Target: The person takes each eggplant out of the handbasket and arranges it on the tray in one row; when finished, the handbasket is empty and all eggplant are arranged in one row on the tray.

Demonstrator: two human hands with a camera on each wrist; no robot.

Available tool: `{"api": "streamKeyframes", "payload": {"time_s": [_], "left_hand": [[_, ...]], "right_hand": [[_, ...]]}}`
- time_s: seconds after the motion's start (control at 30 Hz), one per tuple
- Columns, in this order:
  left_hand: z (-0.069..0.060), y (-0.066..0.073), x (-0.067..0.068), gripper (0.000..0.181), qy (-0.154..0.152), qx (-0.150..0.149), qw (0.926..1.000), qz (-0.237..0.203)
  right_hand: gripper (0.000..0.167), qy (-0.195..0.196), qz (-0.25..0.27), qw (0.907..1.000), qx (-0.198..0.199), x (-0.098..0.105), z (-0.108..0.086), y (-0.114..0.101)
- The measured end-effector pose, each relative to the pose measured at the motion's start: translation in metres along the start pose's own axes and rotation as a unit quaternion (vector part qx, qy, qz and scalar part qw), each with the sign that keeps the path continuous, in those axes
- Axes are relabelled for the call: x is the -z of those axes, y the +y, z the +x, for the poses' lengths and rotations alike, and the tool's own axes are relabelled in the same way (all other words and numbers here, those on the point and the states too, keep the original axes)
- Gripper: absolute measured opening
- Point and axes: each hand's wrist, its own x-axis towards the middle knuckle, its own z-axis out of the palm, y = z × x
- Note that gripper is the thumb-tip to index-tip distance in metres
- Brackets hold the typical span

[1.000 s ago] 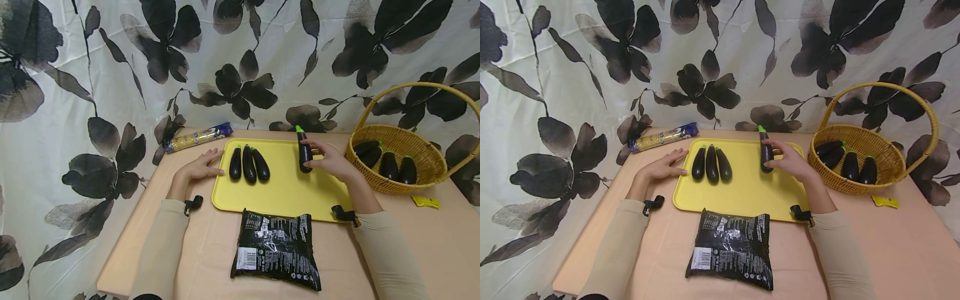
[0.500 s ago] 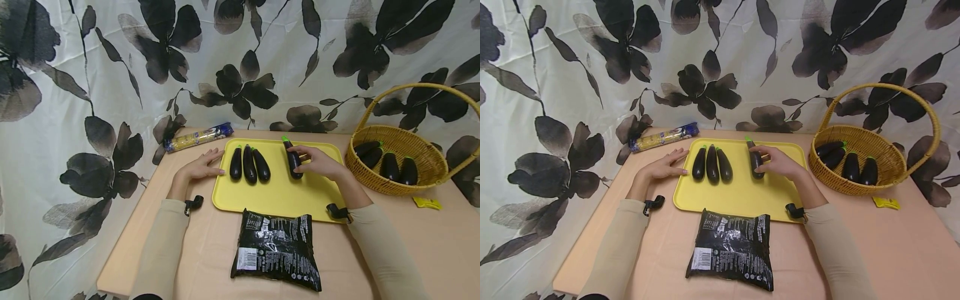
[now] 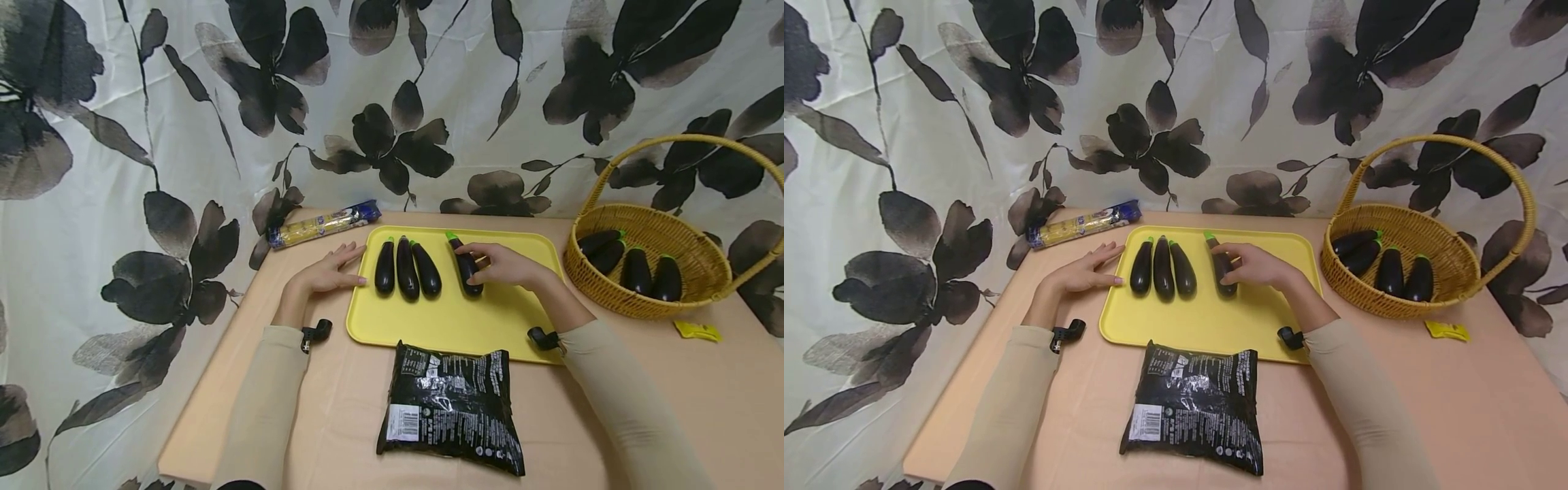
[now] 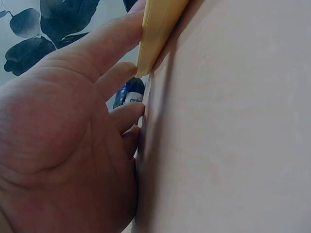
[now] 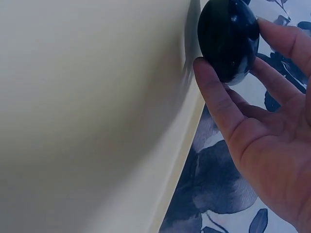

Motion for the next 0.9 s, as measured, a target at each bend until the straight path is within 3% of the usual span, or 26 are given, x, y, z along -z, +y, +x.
{"api": "streamKeyframes", "payload": {"time_s": [0.27, 0.67, 0.9], "left_hand": [[-0.001, 0.0, 0.002, 0.094, -0.004, 0.001, 1.0, 0.001], [0.001, -0.001, 0.001, 0.092, -0.001, -0.005, 1.0, 0.006], [0.0, -0.001, 0.0, 0.092, 0.001, -0.003, 1.0, 0.005]], "right_hand": [[0.074, -0.022, 0.0, 0.9997, -0.006, -0.003, 0.005, -0.005], [0.072, -0.02, -0.041, 0.999, 0.002, -0.011, 0.012, -0.011], [0.072, -0.031, -0.03, 0.9991, 0.003, -0.014, 0.013, -0.015]]}}
